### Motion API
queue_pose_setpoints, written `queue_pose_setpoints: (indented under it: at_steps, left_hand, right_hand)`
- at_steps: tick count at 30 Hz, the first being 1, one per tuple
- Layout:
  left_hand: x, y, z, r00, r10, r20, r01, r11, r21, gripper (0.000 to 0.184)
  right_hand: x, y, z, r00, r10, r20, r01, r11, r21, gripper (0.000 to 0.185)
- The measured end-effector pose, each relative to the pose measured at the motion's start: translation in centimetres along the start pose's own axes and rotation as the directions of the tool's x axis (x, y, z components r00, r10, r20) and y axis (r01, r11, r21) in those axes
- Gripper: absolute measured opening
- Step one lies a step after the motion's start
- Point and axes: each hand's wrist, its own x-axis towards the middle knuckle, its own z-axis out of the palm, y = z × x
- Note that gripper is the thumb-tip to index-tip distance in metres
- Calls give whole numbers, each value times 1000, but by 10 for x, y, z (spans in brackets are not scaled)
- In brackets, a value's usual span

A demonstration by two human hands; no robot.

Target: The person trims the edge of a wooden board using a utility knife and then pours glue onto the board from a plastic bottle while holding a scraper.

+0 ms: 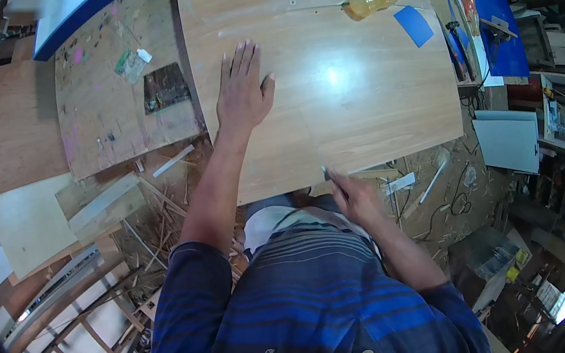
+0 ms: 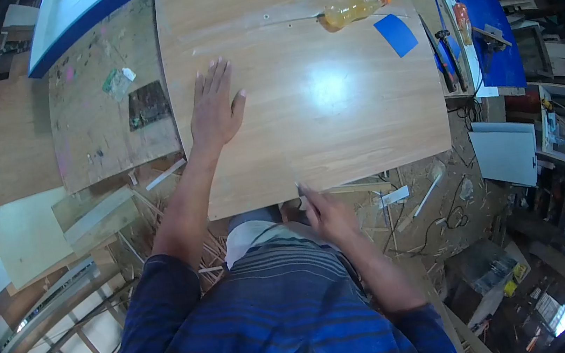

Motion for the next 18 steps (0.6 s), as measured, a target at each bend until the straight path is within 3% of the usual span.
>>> queue_pose_setpoints:
  at_steps: [1, 4, 8, 12, 15, 18]
  left_hand:
    - [-1, 0, 0, 1000, -5, 2, 5, 1000, -9, 66]
    - [-4, -1, -1, 1000, -15, -11, 15, 1000, -21, 64]
    - [-3, -1, 2, 999, -29, -34, 28, 999, -26, 62]
    - [-7, 2, -1, 998, -22, -52, 20, 999, -38, 60]
    - [-10, -5, 5, 997, -9, -75, 5, 999, -53, 58]
    - [-6, -3, 4, 997, -44, -67, 40, 997, -59, 58]
  right_hand:
    - [15, 1, 4, 996, -67, -51, 68, 997, 27, 43]
    - [49, -13, 6, 995, -50, -81, 51, 999, 17, 40]
    - [-1, -5, -1, 999, 33, -12, -34, 999, -25, 33]
    - [52, -16, 5, 996, -75, -49, 74, 997, -20, 33]
    - [62, -20, 6, 997, -57, -54, 54, 997, -55, 30]
    - [21, -7, 0, 996, -76, -55, 72, 995, -63, 30]
